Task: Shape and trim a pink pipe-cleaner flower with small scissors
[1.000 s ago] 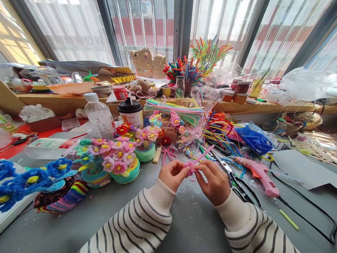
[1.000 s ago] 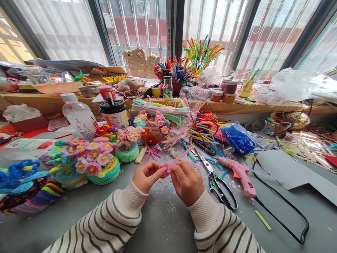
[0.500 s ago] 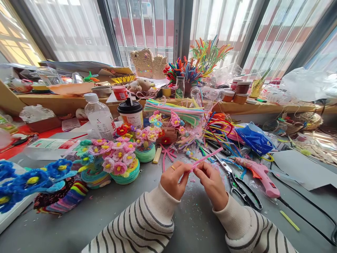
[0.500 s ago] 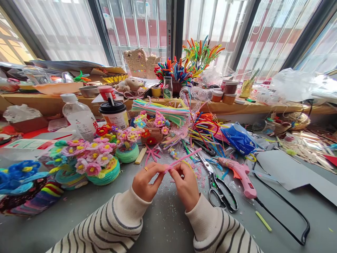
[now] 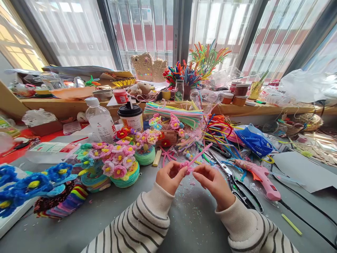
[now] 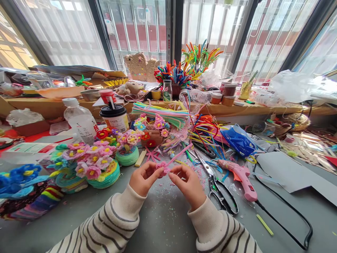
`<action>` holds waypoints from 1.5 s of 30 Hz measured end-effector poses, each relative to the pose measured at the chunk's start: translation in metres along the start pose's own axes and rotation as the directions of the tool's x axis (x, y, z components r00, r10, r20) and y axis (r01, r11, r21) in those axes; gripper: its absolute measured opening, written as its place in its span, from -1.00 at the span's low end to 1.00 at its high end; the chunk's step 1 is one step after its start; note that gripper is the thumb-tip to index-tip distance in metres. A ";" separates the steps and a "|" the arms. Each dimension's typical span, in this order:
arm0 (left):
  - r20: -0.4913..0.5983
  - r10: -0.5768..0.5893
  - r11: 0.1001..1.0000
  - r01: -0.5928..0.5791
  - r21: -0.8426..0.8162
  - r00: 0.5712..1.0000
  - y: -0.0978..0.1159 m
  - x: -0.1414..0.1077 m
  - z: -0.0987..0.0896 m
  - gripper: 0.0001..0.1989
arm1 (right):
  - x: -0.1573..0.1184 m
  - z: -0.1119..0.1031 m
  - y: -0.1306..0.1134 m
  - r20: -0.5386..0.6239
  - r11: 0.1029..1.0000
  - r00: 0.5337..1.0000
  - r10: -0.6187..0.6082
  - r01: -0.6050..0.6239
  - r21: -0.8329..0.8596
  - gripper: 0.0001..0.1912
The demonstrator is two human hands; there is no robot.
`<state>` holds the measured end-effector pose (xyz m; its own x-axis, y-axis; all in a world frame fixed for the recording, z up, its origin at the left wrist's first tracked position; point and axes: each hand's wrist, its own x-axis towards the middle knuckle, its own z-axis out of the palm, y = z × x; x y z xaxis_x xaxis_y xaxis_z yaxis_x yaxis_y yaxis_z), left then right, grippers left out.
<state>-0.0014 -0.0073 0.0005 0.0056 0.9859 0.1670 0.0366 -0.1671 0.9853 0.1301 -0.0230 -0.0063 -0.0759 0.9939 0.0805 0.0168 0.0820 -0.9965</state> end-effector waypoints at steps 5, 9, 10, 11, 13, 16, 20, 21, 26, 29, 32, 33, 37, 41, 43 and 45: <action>0.055 -0.063 0.997 0.065 -0.039 0.997 -0.006 0.001 0.002 -0.82 | -0.004 -0.003 0.001 -0.009 0.766 0.904 -0.428 0.358 -0.534 -0.85; 0.064 -0.023 0.999 0.020 0.036 0.998 -0.011 0.001 0.002 -0.80 | -0.003 -0.002 0.003 0.109 0.493 0.776 -0.621 0.495 -0.715 -0.86; 0.060 -0.002 0.998 -0.002 0.065 0.998 -0.012 0.001 0.002 -0.80 | -0.003 -0.002 0.003 0.136 0.424 0.739 -0.659 0.515 -0.745 -0.87; 0.055 0.022 0.995 -0.027 0.096 0.998 -0.012 0.001 0.002 -0.80 | -0.002 -0.003 0.004 0.165 0.358 0.708 -0.686 0.527 -0.771 -0.88; 0.050 0.071 0.985 -0.078 0.152 0.996 -0.011 0.000 0.002 -0.82 | 0.000 -0.004 0.004 0.223 0.250 0.668 -0.710 0.535 -0.807 -0.88; 0.055 0.141 0.963 -0.150 0.226 0.988 -0.011 0.000 0.001 -0.85 | 0.001 -0.004 0.004 0.276 0.164 0.651 -0.707 0.531 -0.832 -0.89; 0.084 0.258 0.905 -0.272 0.327 0.962 -0.012 -0.001 0.000 -0.89 | -0.002 -0.001 0.003 0.226 0.287 0.739 -0.635 0.496 -0.819 -0.88; 0.090 0.293 0.885 -0.305 0.350 0.952 -0.011 -0.001 0.000 -0.90 | -0.003 0.001 0.002 0.187 0.359 0.780 -0.597 0.469 -0.807 -0.88; 0.175 0.524 0.689 -0.536 0.488 0.833 -0.005 -0.003 -0.003 -0.93 | -0.003 0.010 -0.003 -0.068 0.770 0.919 -0.389 0.284 -0.572 -0.88; 0.234 0.663 0.526 -0.665 0.529 0.711 -0.004 -0.003 -0.004 -0.89 | 0.001 0.011 -0.002 -0.142 0.980 0.985 -0.103 0.076 -0.184 -0.85; 0.303 0.733 0.403 -0.747 0.530 0.610 -0.005 -0.004 -0.004 -0.86 | 0.004 0.009 0.002 0.046 0.915 0.955 0.292 -0.293 0.278 -0.81; 0.324 0.743 0.372 -0.764 0.527 0.585 -0.004 -0.004 -0.003 -0.85 | 0.004 0.007 0.003 0.143 0.853 0.923 0.358 -0.385 0.353 -0.81; 0.280 0.703 0.452 -0.715 0.534 0.654 -0.002 -0.005 -0.003 -0.88 | 0.005 0.005 0.005 0.330 0.727 0.864 0.380 -0.499 0.472 -0.82; 0.058 0.400 0.819 -0.385 0.424 0.915 -0.003 -0.002 -0.003 -0.93 | 0.005 0.003 0.002 0.102 0.943 0.968 0.229 -0.246 0.223 -0.83; 0.018 0.243 0.927 -0.238 0.291 0.970 -0.004 0.000 -0.002 -0.91 | 0.003 0.002 0.000 0.012 0.993 0.995 0.099 -0.100 0.066 -0.88; 0.017 0.161 0.965 -0.161 0.206 0.987 -0.005 0.000 0.000 -0.90 | 0.000 0.001 -0.001 -0.063 0.968 0.988 -0.142 0.125 -0.219 -0.89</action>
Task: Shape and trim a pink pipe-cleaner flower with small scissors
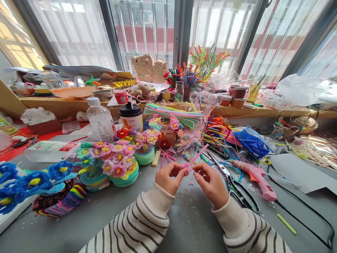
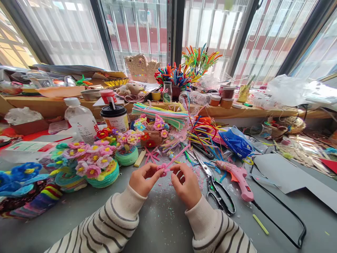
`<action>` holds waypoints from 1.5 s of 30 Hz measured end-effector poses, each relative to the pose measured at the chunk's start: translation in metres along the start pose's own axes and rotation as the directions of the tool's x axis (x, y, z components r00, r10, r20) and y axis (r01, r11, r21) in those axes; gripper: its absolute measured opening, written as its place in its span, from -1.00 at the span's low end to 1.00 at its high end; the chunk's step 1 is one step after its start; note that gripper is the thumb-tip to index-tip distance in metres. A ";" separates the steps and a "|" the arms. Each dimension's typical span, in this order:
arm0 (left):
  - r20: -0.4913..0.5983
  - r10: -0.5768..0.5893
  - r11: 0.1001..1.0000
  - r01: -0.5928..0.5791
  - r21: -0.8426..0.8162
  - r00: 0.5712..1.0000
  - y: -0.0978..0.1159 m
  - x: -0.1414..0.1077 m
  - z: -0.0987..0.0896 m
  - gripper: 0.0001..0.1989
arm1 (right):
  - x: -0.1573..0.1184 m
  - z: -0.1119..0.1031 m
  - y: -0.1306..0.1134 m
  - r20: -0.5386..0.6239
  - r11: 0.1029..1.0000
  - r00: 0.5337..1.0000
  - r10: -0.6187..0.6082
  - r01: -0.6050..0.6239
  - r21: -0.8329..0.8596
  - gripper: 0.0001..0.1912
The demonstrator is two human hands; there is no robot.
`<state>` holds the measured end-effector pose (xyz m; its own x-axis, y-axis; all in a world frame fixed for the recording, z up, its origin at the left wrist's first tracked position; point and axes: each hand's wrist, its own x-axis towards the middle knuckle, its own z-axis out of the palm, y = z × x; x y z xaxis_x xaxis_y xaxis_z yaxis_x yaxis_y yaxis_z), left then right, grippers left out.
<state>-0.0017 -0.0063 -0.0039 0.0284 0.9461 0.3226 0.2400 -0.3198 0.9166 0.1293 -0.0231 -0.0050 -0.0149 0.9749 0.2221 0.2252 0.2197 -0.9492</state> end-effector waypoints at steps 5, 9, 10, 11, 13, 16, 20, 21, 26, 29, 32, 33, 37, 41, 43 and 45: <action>0.020 -0.001 1.000 0.001 0.011 1.000 -0.001 -0.001 0.003 -0.90 | -0.005 -0.001 0.000 0.050 0.828 0.942 -0.331 0.316 -0.462 -0.83; 0.030 0.108 0.986 -0.111 0.124 0.994 -0.004 -0.002 0.002 -0.93 | -0.004 -0.002 0.003 0.119 0.703 0.905 -0.409 0.396 -0.590 -0.84; 0.036 0.138 0.977 -0.142 0.162 0.990 -0.005 -0.002 0.002 -0.93 | -0.003 -0.002 0.004 0.134 0.677 0.897 -0.421 0.409 -0.612 -0.84; 0.053 0.166 0.964 -0.173 0.202 0.985 -0.005 -0.002 0.001 -0.93 | -0.003 -0.002 0.005 0.149 0.655 0.892 -0.427 0.418 -0.630 -0.84; 0.110 0.208 0.933 -0.231 0.276 0.972 -0.004 -0.002 -0.002 -0.92 | -0.003 -0.002 0.006 0.166 0.629 0.891 -0.423 0.421 -0.654 -0.86; 0.176 0.252 0.892 -0.298 0.339 0.952 -0.002 -0.001 -0.004 -0.90 | -0.004 -0.002 0.006 0.145 0.662 0.910 -0.387 0.384 -0.644 -0.87; 0.159 0.368 0.835 -0.401 0.377 0.916 0.000 -0.002 -0.004 -0.91 | -0.003 -0.001 0.003 0.071 0.802 0.946 -0.315 0.306 -0.512 -0.87; 0.153 0.408 0.818 -0.435 0.377 0.900 0.000 -0.002 -0.004 -0.91 | -0.003 0.000 0.003 0.044 0.847 0.957 -0.286 0.274 -0.456 -0.87; 0.111 0.509 0.793 -0.515 0.325 0.854 0.003 -0.003 -0.005 -0.90 | 0.000 0.005 0.003 -0.026 0.999 0.999 0.042 -0.041 0.028 -0.82; 0.083 0.341 0.912 -0.351 0.212 0.936 0.006 -0.004 -0.004 -0.93 | 0.001 0.008 0.005 0.070 0.903 0.962 0.264 -0.272 0.331 -0.83; 0.030 0.018 0.997 -0.016 -0.082 0.999 0.005 -0.002 0.000 -0.92 | 0.000 0.006 0.004 0.086 0.886 0.965 0.249 -0.263 0.382 -0.82; 0.043 -0.076 0.978 0.083 -0.192 0.996 0.005 -0.001 0.001 -0.91 | 0.001 0.004 0.003 0.080 0.904 0.972 0.221 -0.235 0.357 -0.82; 0.131 -0.341 0.816 0.362 -0.451 0.931 0.004 0.003 0.003 -0.84 | 0.004 -0.004 -0.001 0.106 0.927 0.974 0.198 -0.222 0.302 -0.81; 0.151 -0.399 0.756 0.417 -0.504 0.905 0.007 0.004 0.002 -0.80 | 0.005 -0.006 -0.003 0.150 0.894 0.960 0.238 -0.277 0.351 -0.81; 0.171 -0.397 0.757 0.428 -0.494 0.902 0.009 0.004 0.001 -0.79 | 0.005 -0.005 -0.002 0.174 0.884 0.954 0.243 -0.292 0.364 -0.81; 0.205 -0.416 0.744 0.461 -0.483 0.886 0.009 0.004 0.000 -0.78 | 0.004 -0.004 0.000 0.190 0.871 0.950 0.249 -0.305 0.385 -0.81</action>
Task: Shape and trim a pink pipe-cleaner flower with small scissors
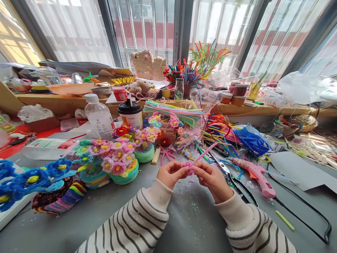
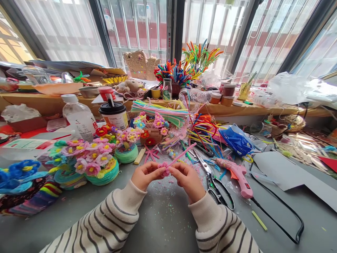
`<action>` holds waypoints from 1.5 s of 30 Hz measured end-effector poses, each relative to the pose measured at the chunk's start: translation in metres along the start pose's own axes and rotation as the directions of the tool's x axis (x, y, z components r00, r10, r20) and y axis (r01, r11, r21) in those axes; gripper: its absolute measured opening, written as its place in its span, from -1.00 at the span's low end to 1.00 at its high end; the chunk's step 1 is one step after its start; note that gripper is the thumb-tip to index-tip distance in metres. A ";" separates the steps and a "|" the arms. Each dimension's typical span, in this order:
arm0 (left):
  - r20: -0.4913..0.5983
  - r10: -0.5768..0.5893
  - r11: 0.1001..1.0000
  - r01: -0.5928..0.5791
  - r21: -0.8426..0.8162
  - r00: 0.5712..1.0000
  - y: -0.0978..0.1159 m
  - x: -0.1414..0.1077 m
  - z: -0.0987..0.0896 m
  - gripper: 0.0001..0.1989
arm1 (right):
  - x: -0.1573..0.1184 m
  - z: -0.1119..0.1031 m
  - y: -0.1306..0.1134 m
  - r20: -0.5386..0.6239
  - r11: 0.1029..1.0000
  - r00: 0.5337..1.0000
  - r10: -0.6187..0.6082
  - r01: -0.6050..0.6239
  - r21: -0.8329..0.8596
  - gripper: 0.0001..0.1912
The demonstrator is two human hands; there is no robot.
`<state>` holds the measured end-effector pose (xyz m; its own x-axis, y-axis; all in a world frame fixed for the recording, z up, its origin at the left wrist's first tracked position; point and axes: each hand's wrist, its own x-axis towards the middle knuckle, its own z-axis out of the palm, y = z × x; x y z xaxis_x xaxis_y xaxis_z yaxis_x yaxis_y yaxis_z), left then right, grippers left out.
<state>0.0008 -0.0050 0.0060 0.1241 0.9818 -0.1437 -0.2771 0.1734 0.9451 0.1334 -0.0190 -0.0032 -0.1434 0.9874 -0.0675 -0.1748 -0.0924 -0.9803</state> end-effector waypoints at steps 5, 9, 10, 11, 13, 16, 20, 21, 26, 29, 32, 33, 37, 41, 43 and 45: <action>0.033 -0.139 0.989 0.140 -0.039 0.990 0.002 0.001 -0.001 -0.72 | 0.002 -0.003 0.006 0.034 0.998 0.999 0.011 -0.013 0.068 -0.83; 0.066 -0.194 0.976 0.200 -0.090 0.979 0.004 0.001 -0.001 -0.72 | 0.001 -0.004 0.006 0.026 0.997 1.000 -0.004 0.002 0.074 -0.83; 0.076 -0.200 0.974 0.207 -0.096 0.977 0.004 0.001 -0.001 -0.72 | 0.001 -0.004 0.006 0.023 0.997 1.000 -0.007 0.005 0.075 -0.83; 0.085 -0.204 0.972 0.212 -0.099 0.975 0.004 0.001 -0.001 -0.73 | 0.000 -0.004 0.005 0.021 0.997 1.000 -0.011 0.009 0.078 -0.83; 0.095 -0.201 0.973 0.210 -0.097 0.975 0.004 0.001 -0.001 -0.74 | 0.000 -0.004 0.005 0.025 0.996 1.000 -0.014 0.012 0.090 -0.83; 0.100 -0.194 0.975 0.203 -0.089 0.976 0.003 0.001 -0.002 -0.74 | 0.001 -0.003 0.007 0.034 0.992 0.999 -0.018 0.014 0.122 -0.83; 0.099 -0.186 0.978 0.194 -0.078 0.977 0.001 0.001 -0.002 -0.73 | 0.002 -0.001 0.010 0.047 0.984 0.999 -0.008 -0.001 0.179 -0.82; 0.097 -0.185 0.979 0.193 -0.073 0.978 0.001 0.001 -0.002 -0.73 | 0.003 -0.001 0.011 0.049 0.982 0.999 -0.002 -0.008 0.187 -0.82; 0.078 -0.140 0.989 0.144 -0.043 0.987 -0.001 0.001 -0.002 -0.72 | 0.002 0.000 0.011 0.023 0.985 1.000 0.015 -0.019 0.172 -0.80; 0.047 -0.068 0.998 0.068 0.011 0.997 -0.003 0.002 -0.001 -0.72 | 0.002 -0.001 0.009 -0.035 0.996 0.999 0.009 -0.006 0.093 -0.79; 0.043 0.025 0.991 -0.030 0.129 0.999 -0.006 0.002 -0.001 -0.73 | 0.002 -0.003 0.007 -0.062 1.000 0.998 -0.010 0.009 -0.009 -0.77; 0.056 0.043 0.984 -0.052 0.168 0.998 -0.007 0.002 -0.001 -0.74 | 0.002 -0.004 0.006 -0.058 0.999 0.998 -0.017 0.015 -0.035 -0.77; 0.091 -0.014 0.976 -0.006 0.219 0.996 -0.008 0.002 -0.002 -0.74 | 0.002 -0.004 0.005 -0.035 0.997 0.999 -0.029 0.026 -0.067 -0.75; 0.082 -0.098 0.981 0.082 0.176 0.992 -0.005 0.003 -0.003 -0.72 | 0.001 -0.004 0.004 -0.054 0.998 0.998 -0.026 0.023 -0.064 -0.71; 0.082 -0.116 0.984 0.103 0.145 0.990 -0.003 0.003 -0.003 -0.72 | 0.001 -0.003 0.003 -0.041 0.994 0.998 -0.052 0.048 -0.102 -0.73; 0.082 -0.133 0.985 0.123 0.120 0.988 -0.002 0.002 -0.003 -0.73 | 0.000 -0.003 0.001 -0.019 0.985 0.997 -0.080 0.076 -0.154 -0.76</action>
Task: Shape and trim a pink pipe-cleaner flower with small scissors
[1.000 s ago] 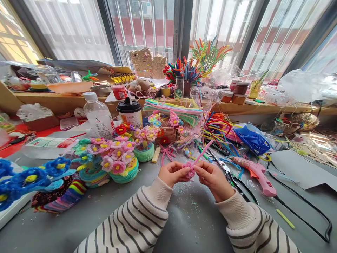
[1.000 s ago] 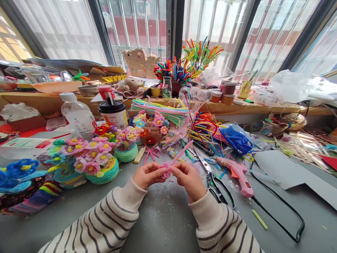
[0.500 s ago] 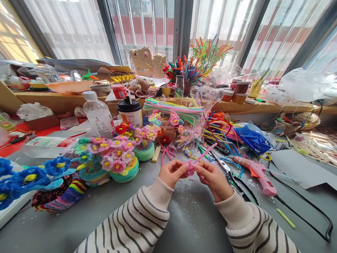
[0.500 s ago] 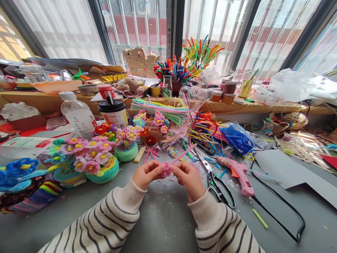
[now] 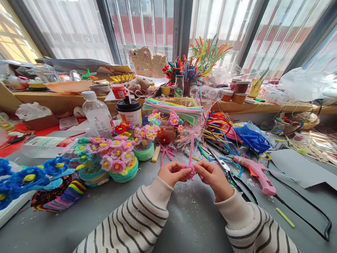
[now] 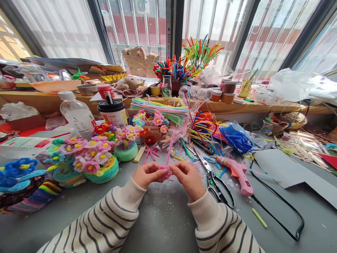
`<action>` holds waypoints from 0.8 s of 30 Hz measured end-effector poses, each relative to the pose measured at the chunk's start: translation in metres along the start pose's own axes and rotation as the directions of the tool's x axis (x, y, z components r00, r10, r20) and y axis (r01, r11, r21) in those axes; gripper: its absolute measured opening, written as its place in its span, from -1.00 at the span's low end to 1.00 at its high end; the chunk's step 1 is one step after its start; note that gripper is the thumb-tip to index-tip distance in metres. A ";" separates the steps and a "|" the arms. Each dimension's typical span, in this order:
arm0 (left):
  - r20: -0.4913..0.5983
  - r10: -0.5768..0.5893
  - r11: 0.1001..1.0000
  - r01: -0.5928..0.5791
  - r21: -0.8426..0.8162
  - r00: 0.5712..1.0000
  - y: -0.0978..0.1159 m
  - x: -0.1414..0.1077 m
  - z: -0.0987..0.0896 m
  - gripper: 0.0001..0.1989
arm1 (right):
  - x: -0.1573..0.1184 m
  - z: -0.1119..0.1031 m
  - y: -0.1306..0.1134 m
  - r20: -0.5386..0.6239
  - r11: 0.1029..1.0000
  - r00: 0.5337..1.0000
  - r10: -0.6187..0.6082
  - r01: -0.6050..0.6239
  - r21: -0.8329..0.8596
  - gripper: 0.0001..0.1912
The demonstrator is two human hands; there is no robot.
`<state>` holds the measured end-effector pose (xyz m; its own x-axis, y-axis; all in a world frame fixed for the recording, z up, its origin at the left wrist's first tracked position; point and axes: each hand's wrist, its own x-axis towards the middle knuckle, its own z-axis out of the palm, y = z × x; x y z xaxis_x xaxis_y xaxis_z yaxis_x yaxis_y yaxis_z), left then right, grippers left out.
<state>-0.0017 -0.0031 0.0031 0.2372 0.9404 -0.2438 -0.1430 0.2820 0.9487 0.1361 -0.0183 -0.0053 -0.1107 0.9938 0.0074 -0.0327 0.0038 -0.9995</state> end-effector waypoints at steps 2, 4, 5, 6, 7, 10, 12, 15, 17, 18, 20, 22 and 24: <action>0.001 -0.011 1.000 0.011 -0.007 1.000 0.001 -0.001 0.000 -0.74 | 0.000 0.000 -0.001 0.013 0.998 1.000 -0.022 0.023 -0.051 -0.79; 0.006 -0.017 1.000 0.017 0.008 1.000 0.002 -0.002 0.000 -0.75 | 0.000 0.000 -0.001 0.026 0.995 0.999 -0.039 0.041 -0.089 -0.81; 0.010 -0.016 1.000 0.016 0.020 1.000 0.002 -0.003 0.000 -0.76 | 0.000 0.000 -0.001 0.035 0.993 0.998 -0.047 0.050 -0.104 -0.81; 0.016 -0.014 0.999 0.014 0.033 1.000 0.002 -0.003 0.000 -0.77 | 0.000 -0.001 -0.001 0.040 0.991 0.998 -0.056 0.061 -0.119 -0.82; 0.025 -0.012 0.999 0.011 0.046 1.000 0.001 -0.003 0.000 -0.77 | -0.001 0.000 -0.001 0.042 0.988 0.997 -0.068 0.073 -0.133 -0.82; 0.057 -0.007 0.997 0.002 0.072 0.998 0.000 -0.003 -0.001 -0.78 | -0.002 0.000 -0.002 0.032 0.981 0.994 -0.108 0.112 -0.161 -0.83; 0.066 -0.008 0.997 0.003 0.079 0.998 -0.001 -0.002 -0.001 -0.78 | -0.003 0.001 -0.001 0.028 0.978 0.991 -0.130 0.132 -0.158 -0.84; 0.063 -0.010 0.997 0.005 0.083 0.998 -0.002 -0.001 -0.002 -0.78 | -0.004 0.002 0.000 0.026 0.974 0.986 -0.165 0.167 -0.154 -0.85; 0.063 -0.014 0.996 0.008 0.090 0.998 -0.002 -0.001 -0.002 -0.79 | -0.004 0.003 0.000 0.024 0.967 0.982 -0.188 0.190 -0.167 -0.85; 0.064 -0.017 0.996 0.011 0.092 0.998 -0.002 -0.002 -0.002 -0.79 | -0.004 0.003 0.001 0.022 0.963 0.980 -0.199 0.200 -0.179 -0.84; 0.065 -0.018 0.996 0.012 0.089 0.998 -0.002 -0.002 -0.002 -0.79 | -0.003 0.002 0.001 0.008 0.953 0.975 -0.221 0.218 -0.212 -0.84; 0.055 -0.013 0.998 0.010 0.060 0.998 -0.003 -0.002 -0.001 -0.78 | -0.003 0.002 0.002 -0.011 0.942 0.971 -0.238 0.228 -0.245 -0.82; 0.030 -0.013 1.000 0.012 0.014 0.999 -0.003 -0.001 0.000 -0.77 | -0.003 0.002 0.003 -0.027 0.935 0.969 -0.247 0.231 -0.269 -0.81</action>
<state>-0.0012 -0.0049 0.0006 0.2674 0.9306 -0.2498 -0.1269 0.2910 0.9483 0.1347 -0.0210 -0.0082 -0.0722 0.9648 0.2529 0.2110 0.2626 -0.9416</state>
